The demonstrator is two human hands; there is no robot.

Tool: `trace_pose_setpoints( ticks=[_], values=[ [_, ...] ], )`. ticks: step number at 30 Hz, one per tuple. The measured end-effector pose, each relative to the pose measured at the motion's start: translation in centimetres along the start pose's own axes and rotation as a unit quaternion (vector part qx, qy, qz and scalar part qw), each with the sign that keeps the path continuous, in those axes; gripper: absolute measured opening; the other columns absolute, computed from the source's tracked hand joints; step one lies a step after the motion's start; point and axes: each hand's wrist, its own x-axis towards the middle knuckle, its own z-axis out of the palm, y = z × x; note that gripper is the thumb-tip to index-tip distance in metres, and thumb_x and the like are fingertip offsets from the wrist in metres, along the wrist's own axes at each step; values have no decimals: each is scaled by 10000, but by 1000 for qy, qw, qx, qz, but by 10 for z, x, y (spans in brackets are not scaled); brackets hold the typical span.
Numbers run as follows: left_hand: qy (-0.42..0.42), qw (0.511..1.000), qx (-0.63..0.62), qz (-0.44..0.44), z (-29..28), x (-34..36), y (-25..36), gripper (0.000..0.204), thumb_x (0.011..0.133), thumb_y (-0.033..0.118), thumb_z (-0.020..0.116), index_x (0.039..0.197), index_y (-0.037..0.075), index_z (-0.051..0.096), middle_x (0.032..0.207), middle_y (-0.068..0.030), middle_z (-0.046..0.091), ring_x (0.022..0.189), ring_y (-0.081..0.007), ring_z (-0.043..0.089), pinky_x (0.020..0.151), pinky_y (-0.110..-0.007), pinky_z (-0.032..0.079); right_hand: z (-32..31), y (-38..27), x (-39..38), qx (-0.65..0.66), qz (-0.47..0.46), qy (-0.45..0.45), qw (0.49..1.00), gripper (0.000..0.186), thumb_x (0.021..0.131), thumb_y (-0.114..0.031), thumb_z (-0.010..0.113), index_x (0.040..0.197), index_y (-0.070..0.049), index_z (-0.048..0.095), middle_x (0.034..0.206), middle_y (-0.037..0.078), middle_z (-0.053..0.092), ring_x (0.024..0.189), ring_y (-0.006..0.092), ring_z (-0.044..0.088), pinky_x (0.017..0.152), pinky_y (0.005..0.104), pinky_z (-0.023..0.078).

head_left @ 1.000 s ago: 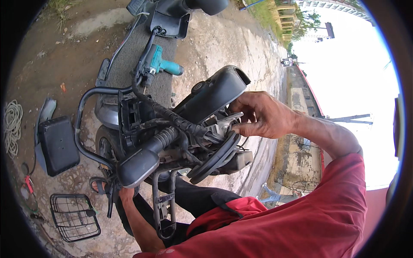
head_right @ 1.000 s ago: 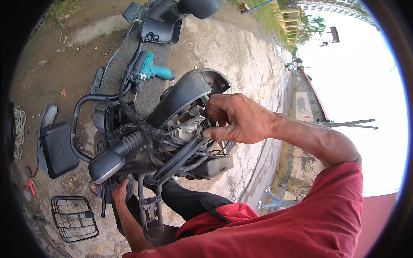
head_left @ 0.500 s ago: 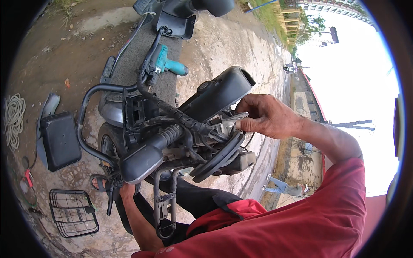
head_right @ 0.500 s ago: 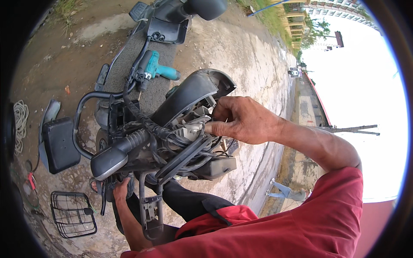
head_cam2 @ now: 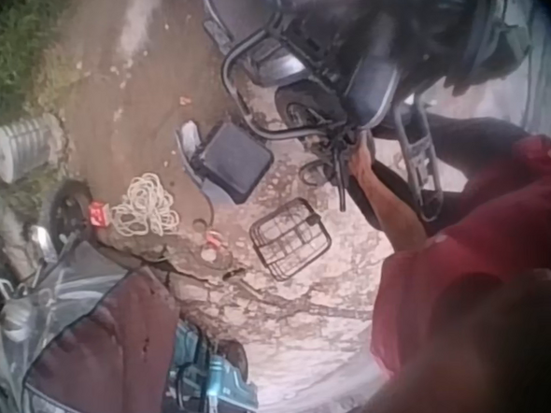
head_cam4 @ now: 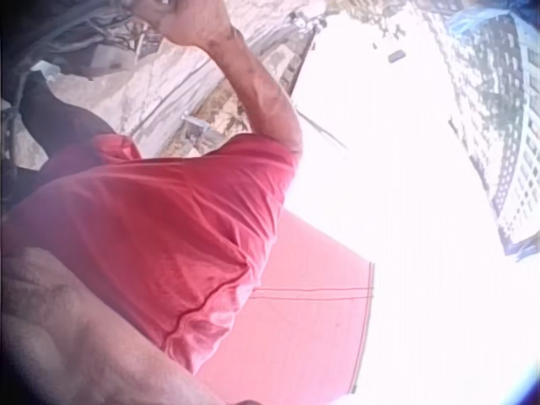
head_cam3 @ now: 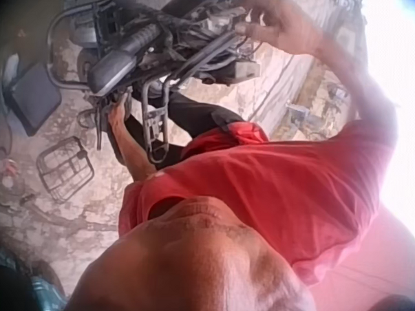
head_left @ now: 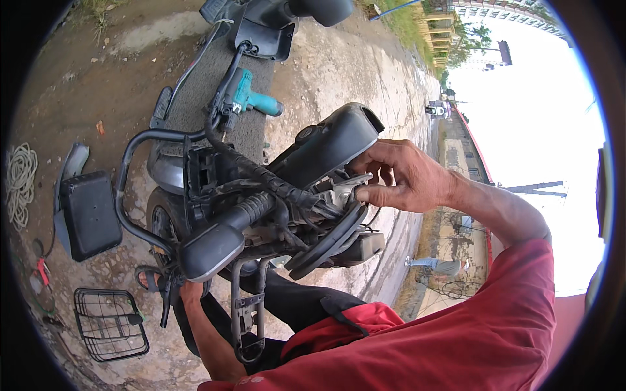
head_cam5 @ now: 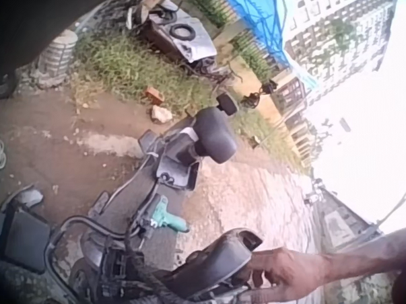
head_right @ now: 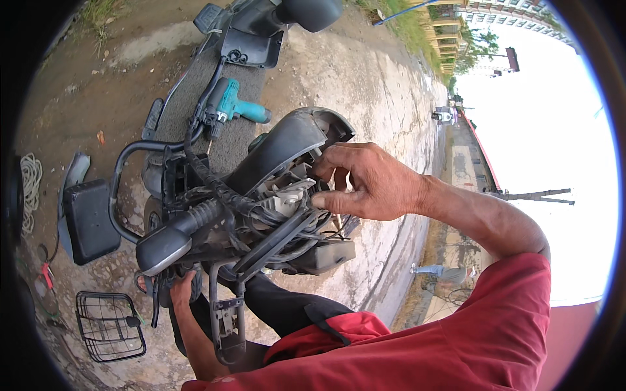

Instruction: The person works on the front assembly of a scooter, manipulating wires and components around the handlebars and headlight area. They remove a plastic cover and adjust internal parts by hand.

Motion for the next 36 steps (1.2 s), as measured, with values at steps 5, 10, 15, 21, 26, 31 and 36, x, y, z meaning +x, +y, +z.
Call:
trace_pose_setpoints(
  ticks=[5,10,15,21,26,31,36],
  values=[
    [-14,1000,10,-17,-1,1,-1,807,836,588,701,1424,49,581,1434,-240,588,1370,-404,503,1121,-444,389,13,0,0,75,121,14,990,396,975,-392,723,990,1,670,789,107,694,729,183,663,645,346,522],
    [17,998,-28,50,6,0,-9,816,840,571,709,1442,41,558,1440,-244,581,1374,-409,498,1126,-442,384,9,7,0,66,26,8,997,369,928,-329,784,1023,-5,635,764,90,633,697,196,637,646,363,516],
    [9,997,-49,51,-3,-10,10,880,839,564,718,1491,19,490,1469,-260,550,1379,-421,489,1130,-438,380,5,13,7,-63,-203,64,975,349,906,-285,801,1016,-8,620,779,90,619,705,208,647,651,372,519],
    [37,999,-5,35,23,32,-42,890,830,628,690,1447,4,538,1417,-273,586,1360,-426,511,1104,-447,400,5,-4,1,51,64,2,997,373,933,-309,774,1061,8,627,830,79,653,750,172,637,675,340,520],
    [55,997,-3,52,23,28,-37,881,829,688,645,1371,-5,612,1374,-286,608,1337,-427,533,1085,-465,413,11,7,1,107,129,-17,986,442,933,-288,783,1173,39,608,943,76,654,767,119,593,692,288,515],
    [64,996,25,54,30,39,-49,933,820,709,641,1423,2,565,1369,-301,606,1329,-458,528,1093,-481,405,3,6,3,-14,-96,7,995,406,880,-300,818,1034,-1,590,879,117,603,789,256,659,709,396,544],
    [60,997,14,48,30,37,-46,998,805,744,633,1476,15,511,1375,-309,599,1323,-473,527,1094,-486,404,-3,9,6,-88,-167,0,982,442,867,-279,819,1109,7,586,961,137,616,854,269,666,720,413,550]
  ],
)
